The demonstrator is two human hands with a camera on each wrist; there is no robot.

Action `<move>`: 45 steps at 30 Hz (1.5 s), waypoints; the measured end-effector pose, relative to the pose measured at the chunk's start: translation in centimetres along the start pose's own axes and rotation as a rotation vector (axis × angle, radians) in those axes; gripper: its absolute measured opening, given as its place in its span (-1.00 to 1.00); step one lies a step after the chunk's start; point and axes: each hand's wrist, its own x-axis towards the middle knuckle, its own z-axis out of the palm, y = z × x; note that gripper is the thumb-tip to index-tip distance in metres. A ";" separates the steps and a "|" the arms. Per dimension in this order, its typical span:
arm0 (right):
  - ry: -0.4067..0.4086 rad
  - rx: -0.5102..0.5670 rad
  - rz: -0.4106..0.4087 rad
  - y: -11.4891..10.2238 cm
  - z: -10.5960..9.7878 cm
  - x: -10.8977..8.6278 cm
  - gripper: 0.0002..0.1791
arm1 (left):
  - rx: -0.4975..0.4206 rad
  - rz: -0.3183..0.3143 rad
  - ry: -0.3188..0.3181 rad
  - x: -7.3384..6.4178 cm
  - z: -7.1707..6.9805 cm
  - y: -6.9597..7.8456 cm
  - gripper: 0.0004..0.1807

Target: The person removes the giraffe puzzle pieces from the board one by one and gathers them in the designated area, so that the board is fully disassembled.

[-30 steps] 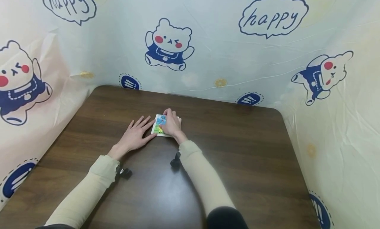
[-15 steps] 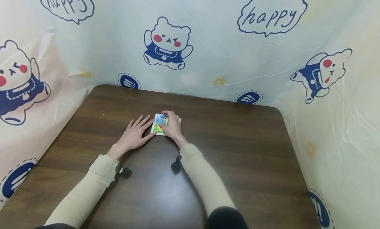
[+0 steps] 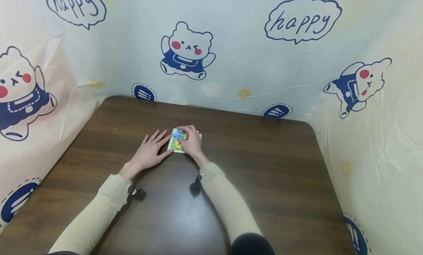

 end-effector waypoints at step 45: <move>0.114 0.067 0.117 9.4 -14.8 -0.5 -0.63 | -0.021 -0.020 -0.033 0.0 -0.5 0.4 -0.13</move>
